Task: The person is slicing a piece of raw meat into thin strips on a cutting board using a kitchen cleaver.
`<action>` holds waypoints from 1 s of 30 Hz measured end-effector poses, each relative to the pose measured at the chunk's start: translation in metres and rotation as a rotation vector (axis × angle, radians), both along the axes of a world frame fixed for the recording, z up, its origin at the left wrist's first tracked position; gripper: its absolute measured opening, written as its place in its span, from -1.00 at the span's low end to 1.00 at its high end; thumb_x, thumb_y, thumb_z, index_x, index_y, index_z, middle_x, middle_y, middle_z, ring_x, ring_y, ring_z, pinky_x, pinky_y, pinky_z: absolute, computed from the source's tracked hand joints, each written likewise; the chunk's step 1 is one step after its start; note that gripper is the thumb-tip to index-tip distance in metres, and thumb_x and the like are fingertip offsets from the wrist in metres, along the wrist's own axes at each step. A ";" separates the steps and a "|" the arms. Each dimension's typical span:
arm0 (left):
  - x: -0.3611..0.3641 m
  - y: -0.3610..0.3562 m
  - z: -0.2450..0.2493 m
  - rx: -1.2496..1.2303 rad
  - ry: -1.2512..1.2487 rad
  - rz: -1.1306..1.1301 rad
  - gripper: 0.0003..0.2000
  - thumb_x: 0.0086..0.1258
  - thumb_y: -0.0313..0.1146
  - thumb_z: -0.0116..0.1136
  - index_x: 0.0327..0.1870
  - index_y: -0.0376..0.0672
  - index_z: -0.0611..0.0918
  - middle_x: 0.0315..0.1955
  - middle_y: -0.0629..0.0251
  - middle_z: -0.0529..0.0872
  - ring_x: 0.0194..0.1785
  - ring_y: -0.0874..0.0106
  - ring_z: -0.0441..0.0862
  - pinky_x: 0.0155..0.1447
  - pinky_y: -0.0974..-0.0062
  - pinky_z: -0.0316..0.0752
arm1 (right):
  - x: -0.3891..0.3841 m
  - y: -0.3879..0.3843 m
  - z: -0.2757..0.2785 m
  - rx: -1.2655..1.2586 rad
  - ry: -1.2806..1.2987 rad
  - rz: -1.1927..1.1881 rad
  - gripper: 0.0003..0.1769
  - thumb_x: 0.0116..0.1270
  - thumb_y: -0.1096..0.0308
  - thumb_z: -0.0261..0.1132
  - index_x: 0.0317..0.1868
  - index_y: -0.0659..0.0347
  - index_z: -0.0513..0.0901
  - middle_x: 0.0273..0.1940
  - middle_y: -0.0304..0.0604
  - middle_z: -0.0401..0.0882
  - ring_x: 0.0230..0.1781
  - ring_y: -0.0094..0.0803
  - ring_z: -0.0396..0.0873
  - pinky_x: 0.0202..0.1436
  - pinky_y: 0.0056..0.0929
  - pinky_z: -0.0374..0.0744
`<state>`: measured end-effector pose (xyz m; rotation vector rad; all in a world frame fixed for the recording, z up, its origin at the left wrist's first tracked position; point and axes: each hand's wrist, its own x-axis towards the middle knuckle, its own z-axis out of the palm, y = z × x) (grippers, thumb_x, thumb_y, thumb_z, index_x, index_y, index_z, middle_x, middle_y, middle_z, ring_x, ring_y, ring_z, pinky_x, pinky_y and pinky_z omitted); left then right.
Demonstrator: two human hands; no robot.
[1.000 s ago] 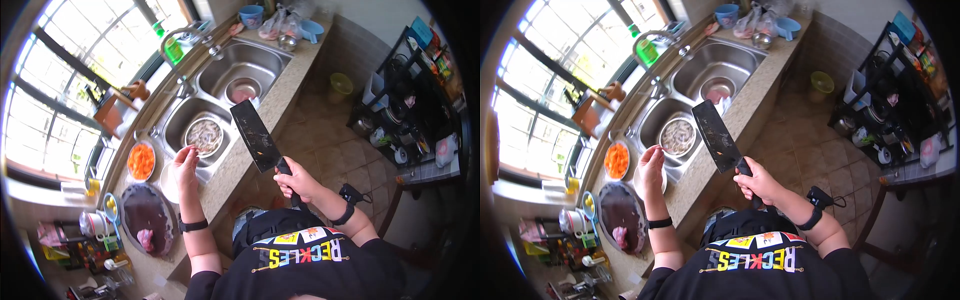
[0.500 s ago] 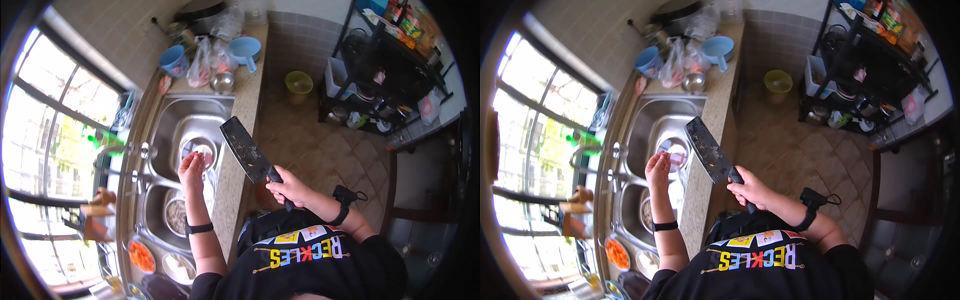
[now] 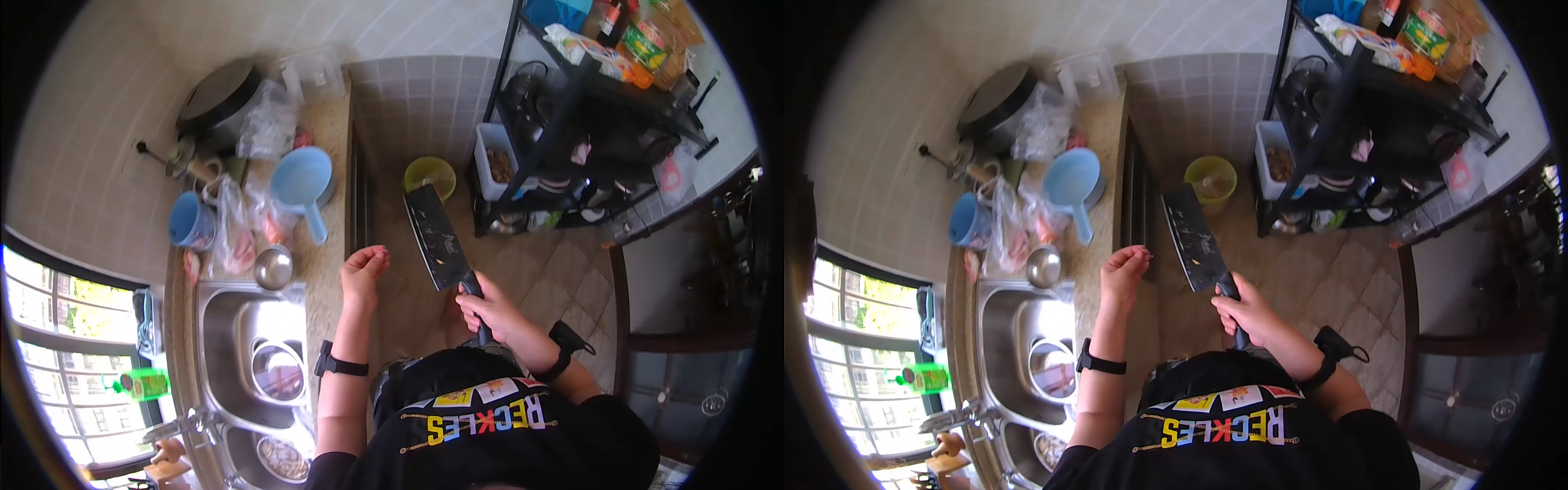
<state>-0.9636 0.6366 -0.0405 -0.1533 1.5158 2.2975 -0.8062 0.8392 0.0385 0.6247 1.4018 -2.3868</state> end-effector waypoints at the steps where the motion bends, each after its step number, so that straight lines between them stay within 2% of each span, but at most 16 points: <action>1: -0.019 0.025 -0.007 -0.001 -0.019 -0.019 -0.89 0.37 -0.52 0.19 -0.14 -0.26 0.66 -0.29 0.32 0.72 -0.25 0.56 0.65 -0.13 0.62 0.58 | -0.013 0.021 -0.005 0.019 -0.030 -0.028 -0.80 0.37 0.49 0.17 -0.14 0.07 0.30 -0.62 -0.39 0.26 -0.73 -0.66 0.25 -0.66 -0.58 0.27; 6: -0.100 0.129 -0.037 0.021 -0.101 -0.028 -0.88 0.35 -0.57 0.16 -0.12 -0.30 0.63 -0.28 0.25 0.71 -0.24 0.49 0.66 -0.12 0.59 0.60 | -0.063 0.119 -0.003 0.138 -0.036 -0.108 -0.80 0.37 0.52 0.14 -0.12 0.06 0.31 -0.61 -0.38 0.26 -0.72 -0.65 0.23 -0.66 -0.59 0.25; 12: -0.196 0.219 -0.087 0.008 -0.223 -0.061 -0.88 0.33 -0.60 0.17 -0.15 -0.33 0.63 -0.31 0.27 0.69 -0.29 0.50 0.64 -0.18 0.61 0.60 | -0.117 0.186 0.001 0.185 -0.021 -0.152 -0.81 0.34 0.51 0.14 -0.14 0.12 0.30 -0.62 -0.37 0.27 -0.74 -0.63 0.25 -0.69 -0.56 0.26; 17: -0.270 0.271 -0.138 -0.025 -0.345 -0.126 -0.85 0.35 -0.57 0.15 -0.09 -0.32 0.61 -0.23 0.24 0.68 -0.22 0.44 0.65 -0.13 0.56 0.60 | -0.165 0.212 -0.013 0.217 -0.165 -0.269 -0.79 0.29 0.50 0.16 -0.15 0.13 0.30 -0.64 -0.35 0.28 -0.75 -0.60 0.26 -0.69 -0.53 0.28; 24: -0.364 0.334 -0.182 -0.060 -0.556 -0.237 -0.80 0.44 -0.49 0.05 0.03 -0.28 0.57 -0.09 0.17 0.63 -0.09 0.31 0.63 -0.06 0.46 0.60 | -0.251 0.244 -0.031 0.186 -0.273 -0.329 -0.80 0.31 0.50 0.18 -0.13 0.15 0.34 -0.62 -0.35 0.30 -0.78 -0.61 0.27 -0.71 -0.56 0.29; 28: -0.391 0.354 -0.215 -0.123 -0.660 -0.241 -0.81 0.46 -0.47 0.02 0.02 -0.26 0.57 -0.08 0.18 0.62 -0.10 0.31 0.63 -0.07 0.46 0.60 | -0.298 0.257 -0.035 0.204 -0.303 -0.356 -0.81 0.31 0.50 0.18 -0.14 0.15 0.34 -0.62 -0.35 0.30 -0.78 -0.63 0.26 -0.71 -0.58 0.28; 30: -0.398 0.355 -0.236 -0.080 -0.658 -0.225 -0.81 0.48 -0.45 0.00 0.01 -0.25 0.58 -0.16 0.22 0.64 -0.15 0.36 0.64 -0.11 0.47 0.60 | -0.314 0.259 -0.041 0.259 -0.299 -0.355 -0.82 0.31 0.50 0.17 -0.15 0.15 0.35 -0.62 -0.36 0.30 -0.78 -0.64 0.26 -0.71 -0.59 0.27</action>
